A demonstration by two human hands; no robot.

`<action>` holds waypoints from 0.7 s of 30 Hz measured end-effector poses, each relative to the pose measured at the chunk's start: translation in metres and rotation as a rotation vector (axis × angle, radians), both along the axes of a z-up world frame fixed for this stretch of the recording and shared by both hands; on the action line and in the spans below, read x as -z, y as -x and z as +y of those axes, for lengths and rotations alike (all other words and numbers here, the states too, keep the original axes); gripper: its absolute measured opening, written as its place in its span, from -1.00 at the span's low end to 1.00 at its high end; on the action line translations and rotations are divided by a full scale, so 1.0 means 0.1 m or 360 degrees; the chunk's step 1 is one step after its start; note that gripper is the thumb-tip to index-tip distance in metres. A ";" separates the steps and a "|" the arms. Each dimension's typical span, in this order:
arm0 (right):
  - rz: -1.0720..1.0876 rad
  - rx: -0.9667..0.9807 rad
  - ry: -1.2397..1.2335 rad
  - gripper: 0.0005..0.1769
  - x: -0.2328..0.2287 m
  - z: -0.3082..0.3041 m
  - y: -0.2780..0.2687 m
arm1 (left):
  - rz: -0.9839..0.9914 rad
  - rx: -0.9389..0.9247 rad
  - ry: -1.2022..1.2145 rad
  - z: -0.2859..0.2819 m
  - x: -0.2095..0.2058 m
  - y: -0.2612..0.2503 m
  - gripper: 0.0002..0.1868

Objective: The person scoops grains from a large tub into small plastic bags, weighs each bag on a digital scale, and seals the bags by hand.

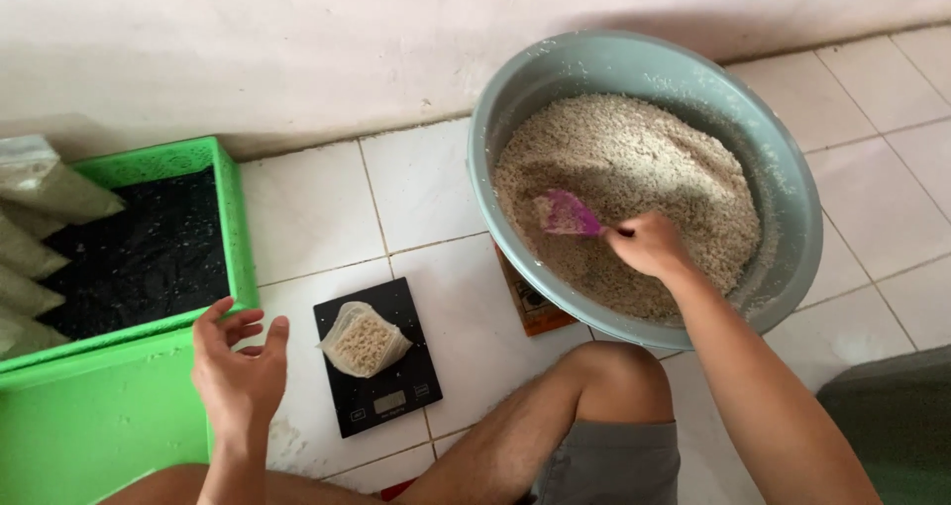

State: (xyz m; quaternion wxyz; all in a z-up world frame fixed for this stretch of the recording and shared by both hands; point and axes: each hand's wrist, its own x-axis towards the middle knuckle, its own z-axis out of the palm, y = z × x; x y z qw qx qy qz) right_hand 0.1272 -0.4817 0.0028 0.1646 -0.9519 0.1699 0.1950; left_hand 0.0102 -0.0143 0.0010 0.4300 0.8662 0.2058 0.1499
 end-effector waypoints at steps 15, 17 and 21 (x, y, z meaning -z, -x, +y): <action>-0.0562 -0.0021 -0.0118 -0.65 -1.04 0.79 0.79 | 0.0173 0.0561 0.0355 0.04 0.05 0.12 -0.51; -0.0557 -0.0089 -0.0236 -0.69 -0.98 0.96 0.85 | 0.0133 0.0583 0.0303 0.06 0.03 0.14 -0.54; -0.0702 -0.0184 -0.0514 -0.74 -1.03 1.35 1.03 | 0.0061 0.0642 0.0316 0.03 0.06 0.15 -0.61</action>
